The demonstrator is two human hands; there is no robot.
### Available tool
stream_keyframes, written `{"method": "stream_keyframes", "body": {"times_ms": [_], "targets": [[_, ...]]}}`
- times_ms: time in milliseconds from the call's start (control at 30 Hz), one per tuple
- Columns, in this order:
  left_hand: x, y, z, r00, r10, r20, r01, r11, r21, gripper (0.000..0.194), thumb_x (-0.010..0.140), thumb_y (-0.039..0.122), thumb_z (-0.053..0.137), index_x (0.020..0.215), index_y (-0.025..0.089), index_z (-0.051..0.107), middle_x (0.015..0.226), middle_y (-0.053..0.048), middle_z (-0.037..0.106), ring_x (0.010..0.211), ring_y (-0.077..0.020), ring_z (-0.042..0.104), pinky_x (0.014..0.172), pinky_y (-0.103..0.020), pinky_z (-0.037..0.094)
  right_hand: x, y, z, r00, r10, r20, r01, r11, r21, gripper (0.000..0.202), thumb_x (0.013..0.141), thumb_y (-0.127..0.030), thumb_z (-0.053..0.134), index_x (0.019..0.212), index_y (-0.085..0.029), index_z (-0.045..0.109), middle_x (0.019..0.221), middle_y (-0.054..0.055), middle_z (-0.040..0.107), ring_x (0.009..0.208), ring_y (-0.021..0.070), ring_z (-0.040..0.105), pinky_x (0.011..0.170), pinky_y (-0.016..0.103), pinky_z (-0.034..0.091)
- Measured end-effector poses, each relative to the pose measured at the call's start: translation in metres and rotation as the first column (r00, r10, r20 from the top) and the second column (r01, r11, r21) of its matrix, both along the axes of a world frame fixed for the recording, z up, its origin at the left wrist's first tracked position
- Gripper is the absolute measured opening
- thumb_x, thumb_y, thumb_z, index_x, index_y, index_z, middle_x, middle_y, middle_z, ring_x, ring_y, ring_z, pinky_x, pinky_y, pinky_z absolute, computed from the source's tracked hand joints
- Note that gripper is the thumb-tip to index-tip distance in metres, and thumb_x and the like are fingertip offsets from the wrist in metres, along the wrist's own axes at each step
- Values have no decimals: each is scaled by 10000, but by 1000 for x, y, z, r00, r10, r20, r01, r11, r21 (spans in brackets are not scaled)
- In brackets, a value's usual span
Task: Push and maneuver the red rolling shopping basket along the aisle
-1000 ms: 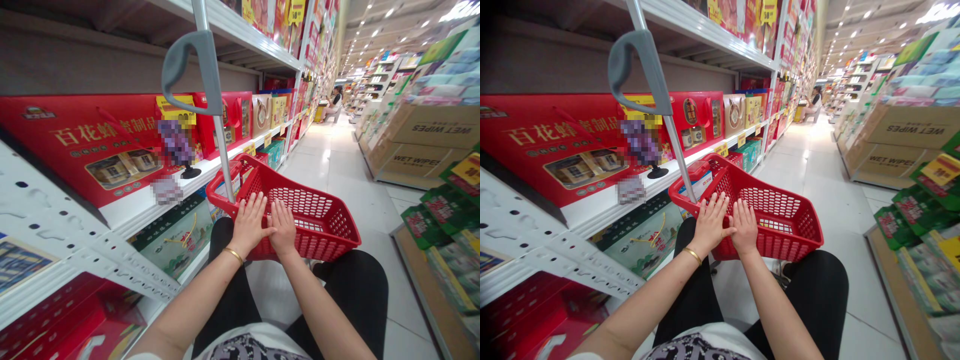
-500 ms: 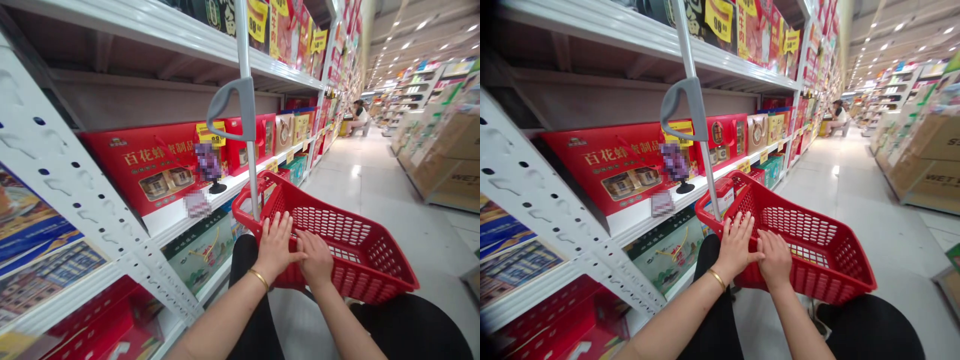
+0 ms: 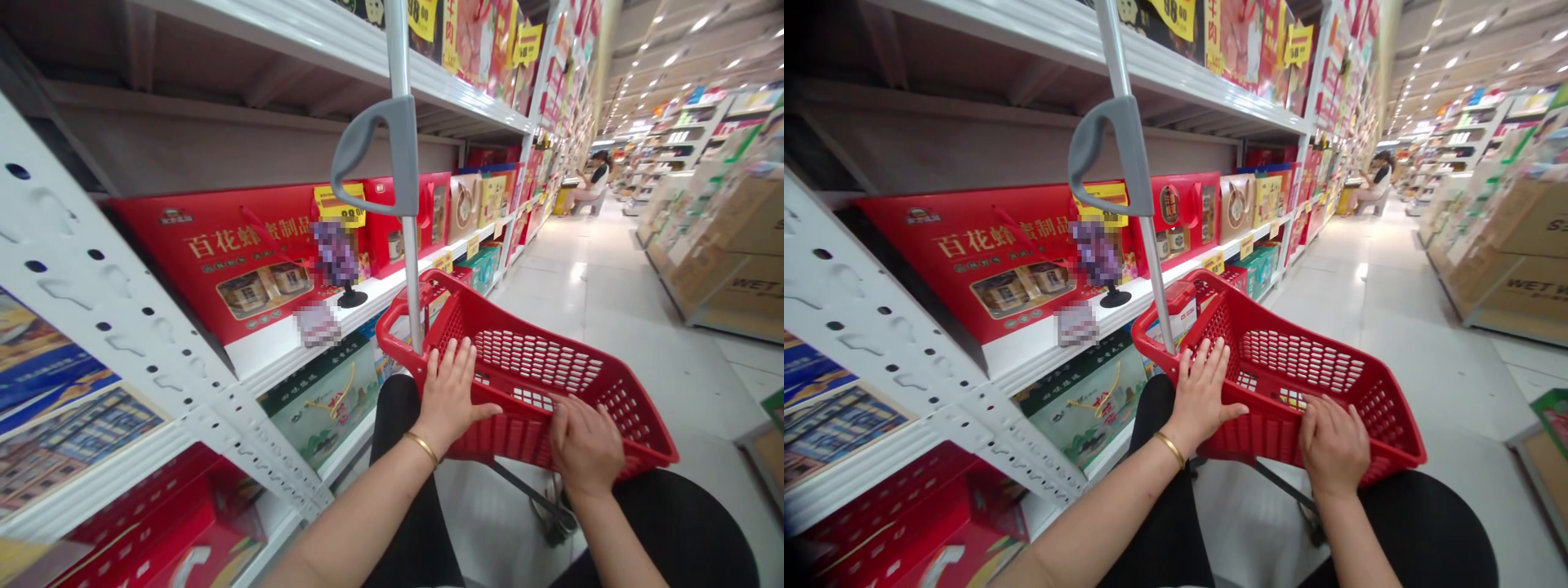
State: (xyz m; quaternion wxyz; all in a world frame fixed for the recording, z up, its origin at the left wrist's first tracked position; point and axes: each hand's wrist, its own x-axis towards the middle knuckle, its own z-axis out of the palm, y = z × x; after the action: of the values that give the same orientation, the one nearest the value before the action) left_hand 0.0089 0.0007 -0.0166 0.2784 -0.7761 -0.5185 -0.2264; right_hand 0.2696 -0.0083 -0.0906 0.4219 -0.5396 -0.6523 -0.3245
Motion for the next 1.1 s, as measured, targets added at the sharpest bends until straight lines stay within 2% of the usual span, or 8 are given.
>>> {"method": "stream_keyframes", "body": {"times_ms": [233, 333, 567, 700, 833, 900, 1000, 1100], "targets": [[0, -1, 2, 999, 18, -32, -18, 1000, 1, 979, 935, 829, 286, 1623, 135, 340, 1717, -71, 264, 1618, -302, 71, 1284, -544, 184, -110, 21, 24, 965, 257, -52, -259, 966, -24, 311, 985, -206, 585, 1280, -204, 684, 1228, 54, 766, 1235, 248, 674, 1182, 462, 421], [-1, -1, 3, 999, 15, -47, -15, 1000, -1, 979, 937, 830, 270, 1625, 137, 334, 1721, -64, 252, 1620, -293, 60, 1282, -539, 189, -94, 20, 22, 961, 274, 23, -273, 961, -46, 345, 980, -213, 604, 1319, -200, 668, 1271, 59, 750, 1206, 225, 691, 1187, 421, 426], [0, 0, 0, 1000, 10, -7, -10, 1000, 0, 1080, 881, 902, 172, 1630, 139, 325, 1727, -69, 228, 1621, -292, 58, 1291, -529, 158, 18, 3, -2, 998, 16, 59, -15, 1000, -15, 271, 971, -259, 601, 1197, -189, 734, 1101, 84, 798, 962, 228, 758, 1158, 467, 447], [0, 1, 0, 1000, 19, -1, -19, 1000, -1, 1039, 904, 879, 171, 1630, 153, 329, 1734, -45, 199, 1624, -278, 19, 1294, -528, 152, -18, 10, 9, 998, 23, -51, -23, 1000, 7, 247, 981, -216, 565, 1142, -181, 749, 1043, 71, 807, 935, 211, 755, 1097, 420, 483], [-1, 1, 0, 1000, 16, -22, -17, 1000, -10, 979, 946, 828, 197, 1633, 141, 315, 1733, -43, 195, 1624, -273, 12, 1295, -541, 128, -99, 21, 32, 963, 264, -58, -267, 963, -41, 240, 999, -225, 548, 1134, -211, 747, 1095, 50, 798, 1050, 198, 734, 1165, 419, 427], [-1, 1, 0, 999, 15, -29, -15, 1000, -18, 961, 954, 815, 209, 1632, 142, 319, 1730, -44, 205, 1624, -274, 18, 1296, -541, 116, -118, 23, 38, 949, 308, -66, -311, 950, -33, 237, 1002, -226, 544, 1127, -206, 745, 1101, 50, 796, 1068, 193, 725, 1168, 402, 423], [-1, 0, 1, 999, 13, -30, -13, 1000, -25, 959, 954, 815, 212, 1634, 146, 314, 1730, -43, 207, 1625, -268, 16, 1297, -537, 114, -100, 19, 33, 959, 285, 6, -284, 957, -59, 289, 994, -227, 574, 1247, -188, 707, 1170, 66, 781, 1105, 198, 714, 1179, 390, 413], [-1, 0, 1, 1000, 8, -20, -8, 1000, -26, 1000, 933, 845, 206, 1641, 143, 292, 1732, -42, 201, 1624, -270, 28, 1294, -539, 144, -46, 8, 16, 985, 170, 37, -166, 981, -100, 371, 986, -246, 595, 1347, -197, 662, 1192, 73, 774, 1057, 211, 724, 1199, 446, 388]]}}
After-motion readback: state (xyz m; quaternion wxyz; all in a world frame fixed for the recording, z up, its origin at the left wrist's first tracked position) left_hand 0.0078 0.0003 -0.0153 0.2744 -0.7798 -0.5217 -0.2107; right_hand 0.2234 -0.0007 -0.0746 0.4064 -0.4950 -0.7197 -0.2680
